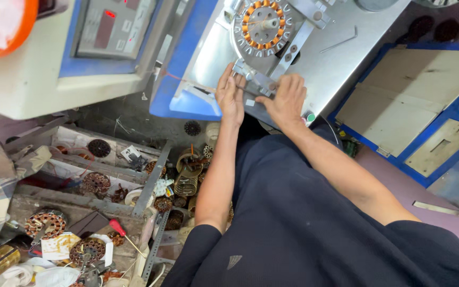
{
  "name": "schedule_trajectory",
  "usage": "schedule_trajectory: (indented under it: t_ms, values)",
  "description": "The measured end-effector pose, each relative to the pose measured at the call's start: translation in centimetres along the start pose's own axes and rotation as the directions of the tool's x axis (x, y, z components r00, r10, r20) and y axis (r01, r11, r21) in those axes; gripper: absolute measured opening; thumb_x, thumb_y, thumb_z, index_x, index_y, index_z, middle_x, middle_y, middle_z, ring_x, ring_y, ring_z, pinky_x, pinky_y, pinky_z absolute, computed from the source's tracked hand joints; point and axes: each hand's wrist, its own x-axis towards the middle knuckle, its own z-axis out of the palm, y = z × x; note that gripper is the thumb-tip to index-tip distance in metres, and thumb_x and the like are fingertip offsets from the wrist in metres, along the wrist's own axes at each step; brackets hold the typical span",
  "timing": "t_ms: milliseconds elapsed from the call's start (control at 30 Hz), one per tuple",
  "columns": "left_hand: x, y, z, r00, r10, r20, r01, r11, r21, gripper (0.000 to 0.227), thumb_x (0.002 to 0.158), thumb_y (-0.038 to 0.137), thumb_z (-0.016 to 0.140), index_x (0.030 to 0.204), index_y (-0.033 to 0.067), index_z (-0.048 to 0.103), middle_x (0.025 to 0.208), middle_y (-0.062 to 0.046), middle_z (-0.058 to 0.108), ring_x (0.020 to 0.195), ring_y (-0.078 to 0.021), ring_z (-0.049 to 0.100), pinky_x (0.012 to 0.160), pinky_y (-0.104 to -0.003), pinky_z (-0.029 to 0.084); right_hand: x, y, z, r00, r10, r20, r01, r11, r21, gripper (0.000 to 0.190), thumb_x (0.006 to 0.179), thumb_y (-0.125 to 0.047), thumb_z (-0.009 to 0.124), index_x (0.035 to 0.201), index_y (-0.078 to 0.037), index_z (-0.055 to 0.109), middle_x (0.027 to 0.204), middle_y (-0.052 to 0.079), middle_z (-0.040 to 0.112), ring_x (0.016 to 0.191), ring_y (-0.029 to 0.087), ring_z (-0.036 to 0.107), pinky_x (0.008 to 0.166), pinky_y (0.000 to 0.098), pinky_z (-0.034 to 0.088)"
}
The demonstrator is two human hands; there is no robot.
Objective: The person uses an Allen key to tighten bolts on a motor stator mounted on a workbench. They rotate the stator to access different bolt locations and continue tightening throughout the clip.
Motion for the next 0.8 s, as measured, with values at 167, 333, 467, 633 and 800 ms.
schedule_trajectory:
  t_ms: [167, 333, 467, 633, 800]
  values:
    - [-0.4, -0.9, 0.0, 0.979, 0.058, -0.198, -0.012, 0.973, 0.229, 0.047, 0.102, 0.022, 0.063, 0.140, -0.0046, 0.055, 0.129, -0.016, 0.067, 0.118, -0.0232, 0.067, 0.102, -0.039, 0.056, 0.8, 1.9, -0.7, 0.999, -0.045, 0.028, 0.040, 0.986, 0.162, 0.066, 0.067, -0.032, 0.096, 0.109, -0.008, 0.051, 0.111, 0.013, 0.049, 0.105, 0.036, 0.050, 0.083, 0.0487, 0.038]
    - [-1.0, -2.7, -0.1, 0.969, 0.122, -0.216, -0.110, 0.992, 0.068, 0.041, 0.103, 0.017, 0.067, 0.137, -0.0045, 0.060, 0.121, -0.015, 0.070, 0.106, -0.0229, 0.068, 0.098, -0.041, 0.056, 1.6, 3.9, -2.1, 0.970, -0.021, 0.243, -0.062, 0.943, 0.328, 0.061, 0.068, -0.026, 0.093, 0.108, -0.009, 0.050, 0.110, 0.014, 0.049, 0.102, 0.037, 0.054, 0.083, 0.0493, 0.044]
    - [-0.6, -4.6, 0.2, 0.941, 0.164, -0.297, -0.163, 0.986, 0.028, 0.021, 0.102, 0.014, 0.067, 0.121, 0.0052, 0.064, 0.113, -0.007, 0.069, 0.101, -0.0200, 0.068, 0.093, -0.043, 0.058, 1.9, 6.4, -4.5, 0.939, -0.144, 0.313, -0.020, 0.884, 0.467, 0.061, 0.072, -0.016, 0.087, 0.119, -0.008, 0.050, 0.118, 0.017, 0.049, 0.111, 0.039, 0.056, 0.091, 0.0476, 0.048]
    - [-0.2, -6.6, 2.2, 0.905, 0.256, -0.340, -0.265, 0.964, 0.020, 0.010, 0.104, 0.019, 0.063, 0.104, 0.0103, 0.060, 0.106, -0.007, 0.070, 0.096, -0.0227, 0.068, 0.089, -0.041, 0.056, 1.9, 12.2, -8.4, 0.851, -0.269, 0.451, -0.018, 0.844, 0.537, 0.067, 0.077, -0.015, 0.084, 0.131, -0.006, 0.047, 0.124, 0.017, 0.050, 0.107, 0.037, 0.059, 0.088, 0.0462, 0.051]
    - [0.3, -6.3, 5.3, 0.842, 0.224, -0.490, -0.278, 0.960, -0.039, 0.015, 0.098, 0.028, 0.056, 0.099, 0.0126, 0.060, 0.107, -0.006, 0.071, 0.101, -0.0238, 0.070, 0.091, -0.039, 0.056, 4.4, 19.8, -12.9, 0.812, -0.206, 0.547, -0.152, 0.829, 0.538, 0.061, 0.079, -0.016, 0.081, 0.130, -0.006, 0.048, 0.110, 0.013, 0.059, 0.077, 0.022, 0.065, 0.073, 0.0375, 0.055]
